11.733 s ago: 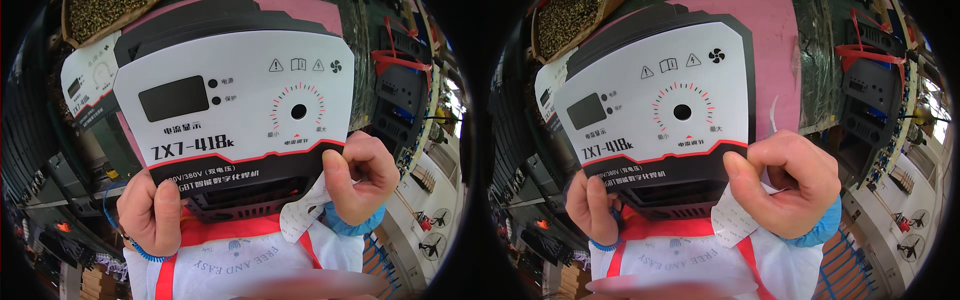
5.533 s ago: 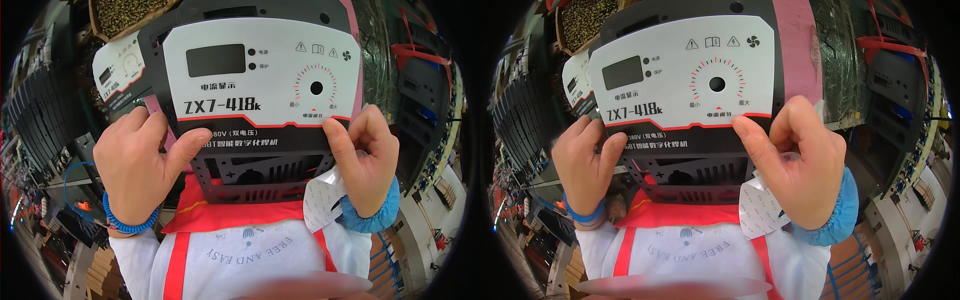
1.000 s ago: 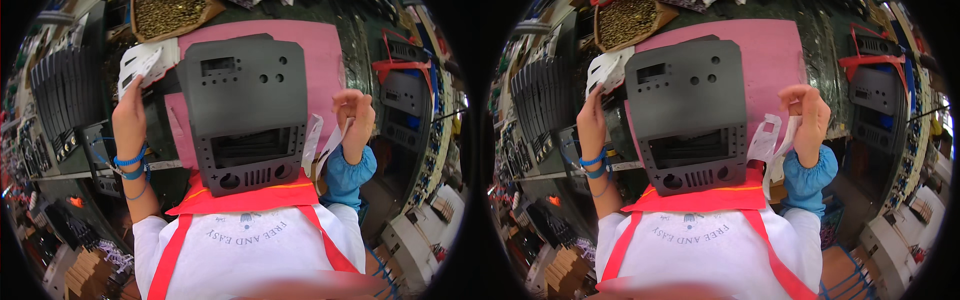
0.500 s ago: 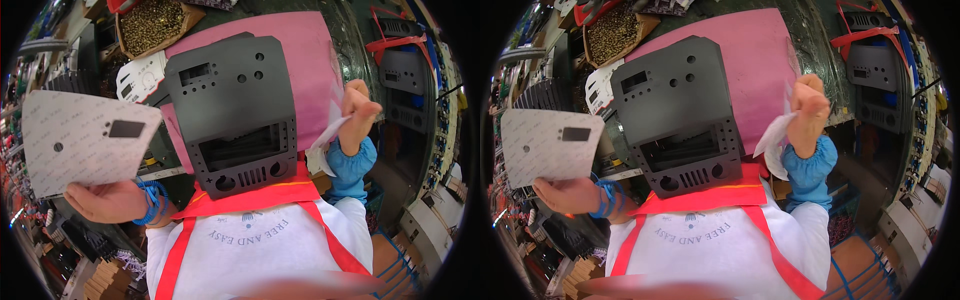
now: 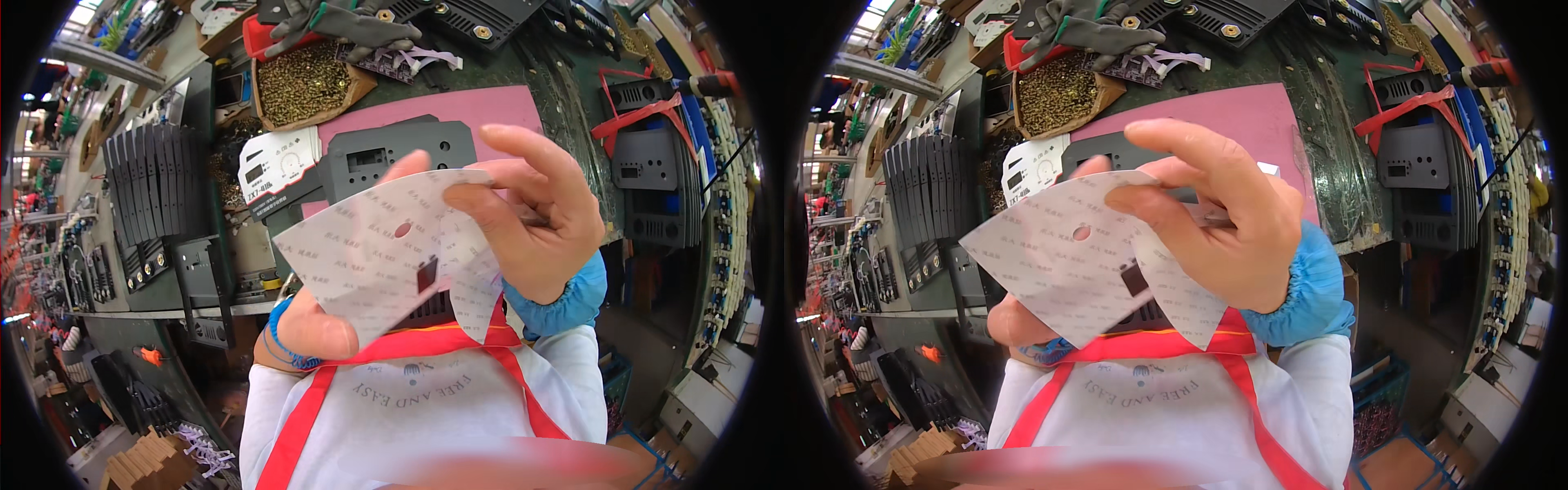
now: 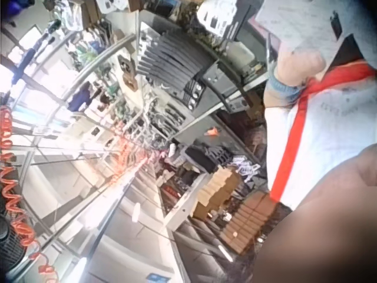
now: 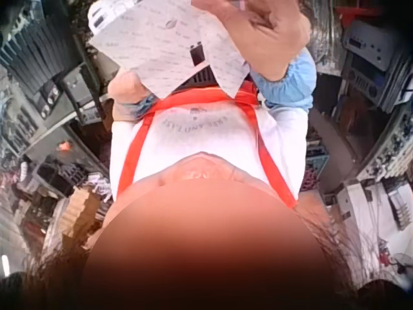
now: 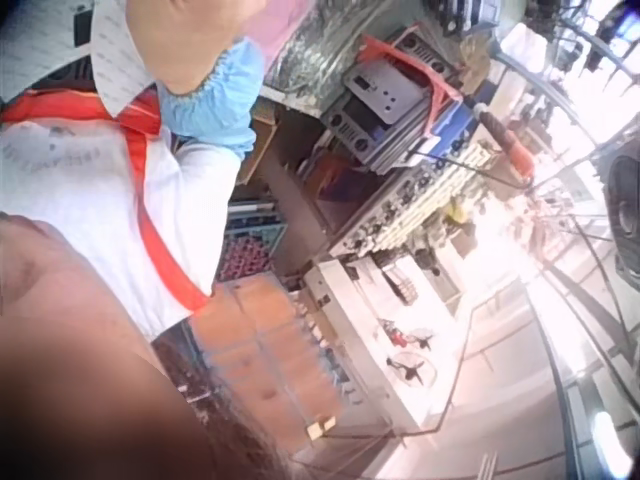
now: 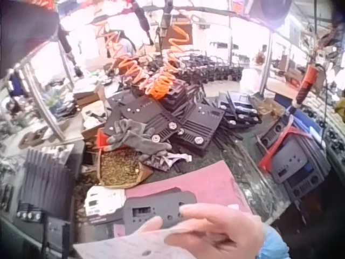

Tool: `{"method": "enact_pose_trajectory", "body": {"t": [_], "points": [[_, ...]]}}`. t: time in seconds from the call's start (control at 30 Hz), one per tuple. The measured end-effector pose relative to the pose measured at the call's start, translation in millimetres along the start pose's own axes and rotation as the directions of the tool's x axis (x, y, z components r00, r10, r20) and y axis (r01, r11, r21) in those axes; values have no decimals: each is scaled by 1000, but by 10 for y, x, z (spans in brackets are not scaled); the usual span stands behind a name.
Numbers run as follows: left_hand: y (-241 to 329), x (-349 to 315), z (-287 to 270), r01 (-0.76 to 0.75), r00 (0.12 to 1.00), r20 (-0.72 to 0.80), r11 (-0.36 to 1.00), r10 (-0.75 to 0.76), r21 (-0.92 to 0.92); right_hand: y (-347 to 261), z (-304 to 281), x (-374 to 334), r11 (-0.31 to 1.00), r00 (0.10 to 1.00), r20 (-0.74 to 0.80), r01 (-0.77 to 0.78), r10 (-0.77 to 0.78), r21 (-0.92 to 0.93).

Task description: Apply adhesive labels/panels to plastic welding machine front casings.

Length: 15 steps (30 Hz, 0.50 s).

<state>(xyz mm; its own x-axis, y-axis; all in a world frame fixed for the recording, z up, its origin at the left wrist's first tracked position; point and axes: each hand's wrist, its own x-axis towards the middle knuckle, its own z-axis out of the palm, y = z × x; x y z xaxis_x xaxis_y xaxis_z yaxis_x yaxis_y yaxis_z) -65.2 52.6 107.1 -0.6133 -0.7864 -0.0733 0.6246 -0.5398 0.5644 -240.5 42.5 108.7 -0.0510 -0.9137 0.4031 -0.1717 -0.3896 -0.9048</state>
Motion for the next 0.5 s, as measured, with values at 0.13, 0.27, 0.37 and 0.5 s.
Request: {"method": "enact_pose_trajectory", "body": {"t": [0.13, 0.27, 0.37, 0.5], "points": [[43, 80, 108, 83, 997, -10, 995, -82, 64, 201, 21, 66, 722, 804, 73, 567, -590, -397], [-184, 154, 145, -292, 947, -147, 956, 286, -22, 89, 66, -53, 747, 870, 289, 492, -400, -446], [-408, 208, 115, -618, 765, -287, 783, 577, -75, 92, 21, -18, 779, 844, 281, 532, -456, -334], [-148, -307, -609, -398, 803, 596, 736, -10, 548, -28, 110, -50, 996, 994, 59, 88, -89, 14]]}}
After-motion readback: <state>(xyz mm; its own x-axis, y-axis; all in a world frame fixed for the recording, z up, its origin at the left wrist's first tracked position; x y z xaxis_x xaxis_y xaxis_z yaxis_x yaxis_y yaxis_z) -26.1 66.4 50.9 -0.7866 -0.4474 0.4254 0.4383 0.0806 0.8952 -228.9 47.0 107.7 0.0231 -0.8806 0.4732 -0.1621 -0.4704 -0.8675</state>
